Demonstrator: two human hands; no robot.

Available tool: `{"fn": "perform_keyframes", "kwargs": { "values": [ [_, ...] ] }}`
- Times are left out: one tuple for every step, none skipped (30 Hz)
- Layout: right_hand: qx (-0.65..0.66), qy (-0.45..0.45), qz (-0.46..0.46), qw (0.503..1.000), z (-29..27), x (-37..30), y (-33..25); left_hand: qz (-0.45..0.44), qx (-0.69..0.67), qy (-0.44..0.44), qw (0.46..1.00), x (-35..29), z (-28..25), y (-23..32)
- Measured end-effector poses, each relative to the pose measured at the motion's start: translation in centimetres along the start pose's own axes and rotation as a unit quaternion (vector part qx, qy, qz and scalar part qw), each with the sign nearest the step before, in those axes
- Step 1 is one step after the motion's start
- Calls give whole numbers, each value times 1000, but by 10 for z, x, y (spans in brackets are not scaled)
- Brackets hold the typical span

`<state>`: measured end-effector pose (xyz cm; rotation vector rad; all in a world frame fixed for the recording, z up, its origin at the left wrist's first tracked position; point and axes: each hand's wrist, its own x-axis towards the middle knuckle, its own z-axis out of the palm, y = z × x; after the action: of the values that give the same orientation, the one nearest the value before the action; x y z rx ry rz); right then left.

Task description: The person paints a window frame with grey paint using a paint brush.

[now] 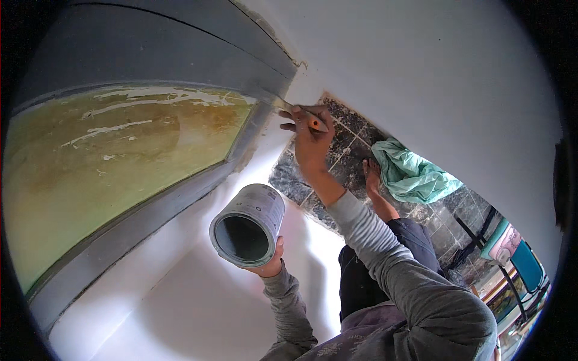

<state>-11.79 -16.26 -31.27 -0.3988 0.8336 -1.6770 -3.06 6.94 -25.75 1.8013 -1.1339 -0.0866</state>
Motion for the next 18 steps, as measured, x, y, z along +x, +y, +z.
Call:
{"fn": "perform_keyframes", "kwargs": {
  "values": [
    [-29,56,15,998,-22,0,23,-9,-14,0,1000,0,3,3],
    [-57,112,33,992,-32,0,37,-19,-24,0,1000,0,5,4],
    [-55,112,37,992,-28,-2,38,-18,-20,1,1000,2,4,4],
    [-52,118,42,991,-21,-5,31,-28,-26,-5,999,3,3,7],
    [-50,125,45,990,-14,-6,23,-39,-34,-11,999,3,1,7],
    [-39,97,19,994,-5,-3,15,-43,-31,-14,998,0,-5,7],
    [-39,98,23,994,10,-5,4,-18,-1,-18,1000,-1,-11,0],
    [-8,76,21,997,26,-3,-14,7,26,-21,999,-1,-13,-4],
    [24,53,20,998,38,-4,-30,5,28,-21,999,-1,-16,-5],
    [27,32,6,999,45,-6,-42,2,35,-23,999,-1,-17,-5],
    [27,31,9,999,44,-8,-40,-1,44,-24,999,0,-20,-6],
    [27,36,-7,999,40,-8,-39,-1,41,-23,999,0,-18,-5],
    [28,40,-23,999,35,-8,-36,8,49,-18,999,1,-16,-5],
    [27,40,-24,999,22,-5,-21,17,57,-14,998,1,-15,-5],
    [-9,65,-2,998,1,3,2,16,52,-15,998,0,-10,-5],
    [-43,91,23,995,-12,6,17,-2,23,-2,1000,0,-7,-5],
    [-41,91,24,995,-16,3,23,-19,-2,13,1000,0,-8,-6],
    [-55,108,27,992,-16,2,23,-20,-1,12,1000,2,-8,-5]
  ]
}}
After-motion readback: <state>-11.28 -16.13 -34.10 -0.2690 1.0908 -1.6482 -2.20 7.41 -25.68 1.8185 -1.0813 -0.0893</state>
